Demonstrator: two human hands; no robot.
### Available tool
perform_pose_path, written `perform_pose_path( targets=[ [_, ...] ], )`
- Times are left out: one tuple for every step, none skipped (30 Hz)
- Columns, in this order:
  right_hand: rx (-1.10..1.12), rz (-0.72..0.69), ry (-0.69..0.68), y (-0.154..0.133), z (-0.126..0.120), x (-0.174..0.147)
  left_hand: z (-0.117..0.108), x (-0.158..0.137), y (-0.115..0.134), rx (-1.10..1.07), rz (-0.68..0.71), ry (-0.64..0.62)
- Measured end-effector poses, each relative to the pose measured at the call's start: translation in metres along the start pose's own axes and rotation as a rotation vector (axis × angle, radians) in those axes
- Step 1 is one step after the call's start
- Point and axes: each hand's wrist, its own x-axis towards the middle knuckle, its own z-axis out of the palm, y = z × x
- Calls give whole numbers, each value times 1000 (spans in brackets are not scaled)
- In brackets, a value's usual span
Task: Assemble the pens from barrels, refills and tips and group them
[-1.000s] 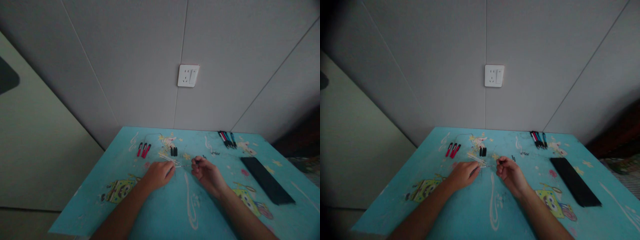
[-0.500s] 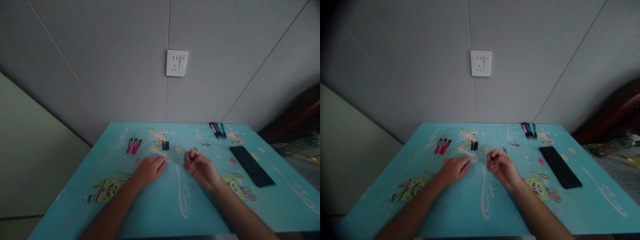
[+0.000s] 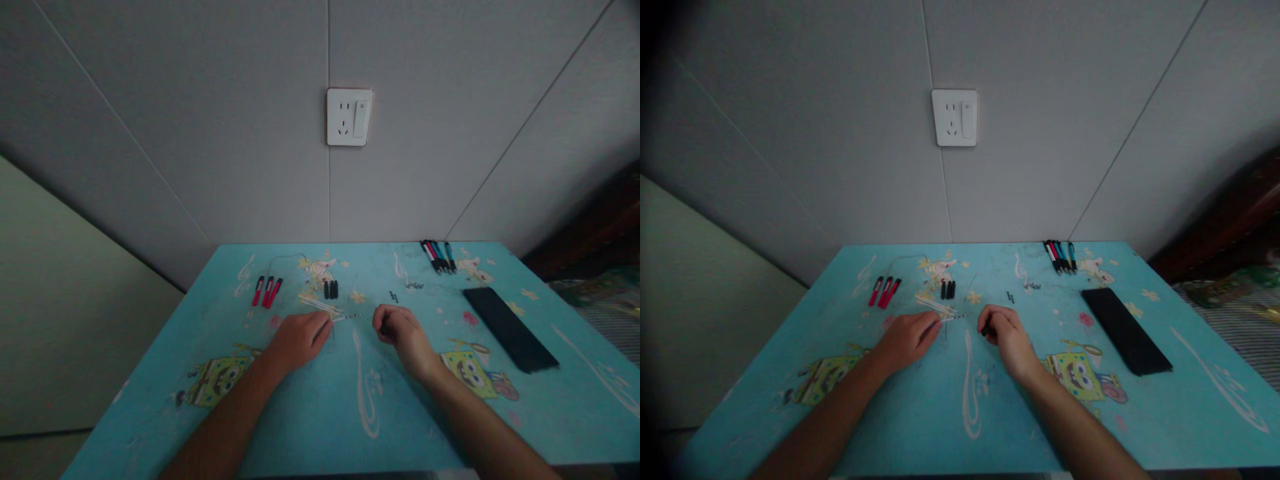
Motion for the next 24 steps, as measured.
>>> perform_pose_path(
  targets=[
    [-143,-25,36,3,0,1,0,0,0,-5,1,3],
    [-260,-57,68,6,1,2,1,0,-1,-10,3,4],
    [-344,-86,93,8,3,2,1,0,-1,-14,5,2],
    [-395,-104,103,10,5,2,1,0,-1,-18,8,0],
    [-419,-106,100,12,7,3,1,0,-1,-22,11,-2],
    [-425,-96,87,14,8,3,1,0,-1,-24,14,-2],
    [-424,-85,65,15,9,4,1,0,-1,-23,17,0],
    [-424,-80,40,16,10,4,0,0,-1,-21,20,2],
    [-428,-87,16,17,11,5,0,0,-1,-15,24,5],
    [-437,-100,-5,18,11,6,-1,0,-1,-6,28,8],
    [-451,-114,-23,18,10,7,-1,1,0,5,32,9],
    [-468,-128,-37,19,9,8,-2,1,0,18,36,9],
    [-484,-140,-45,19,8,10,-2,1,1,30,36,11],
    [-500,-147,-47,20,7,11,-3,1,1,43,33,14],
    [-517,-148,-45,20,6,13,-3,1,2,54,26,17],
    [-531,-146,-36,21,4,14,-4,1,2,63,17,21],
    [-542,-143,-26,21,1,16,-4,1,2,69,6,24],
    [-550,-139,-17,22,-2,18,-5,1,2,75,-3,25],
    [-557,-135,-6,23,-5,21,-5,1,1,79,-11,26],
    [-565,-134,12,24,-9,23,-5,0,0,82,-18,26],
    [-578,-137,37,25,-13,26,-6,0,-2,82,-25,30],
    [-600,-142,68,26,-18,28,-6,-1,-4,78,-32,36],
    [-631,-148,98,28,-22,30,-6,-1,-6,71,-39,45],
    [-672,-154,122,30,-26,32,-5,-2,-9,61,-46,56]
  ],
)
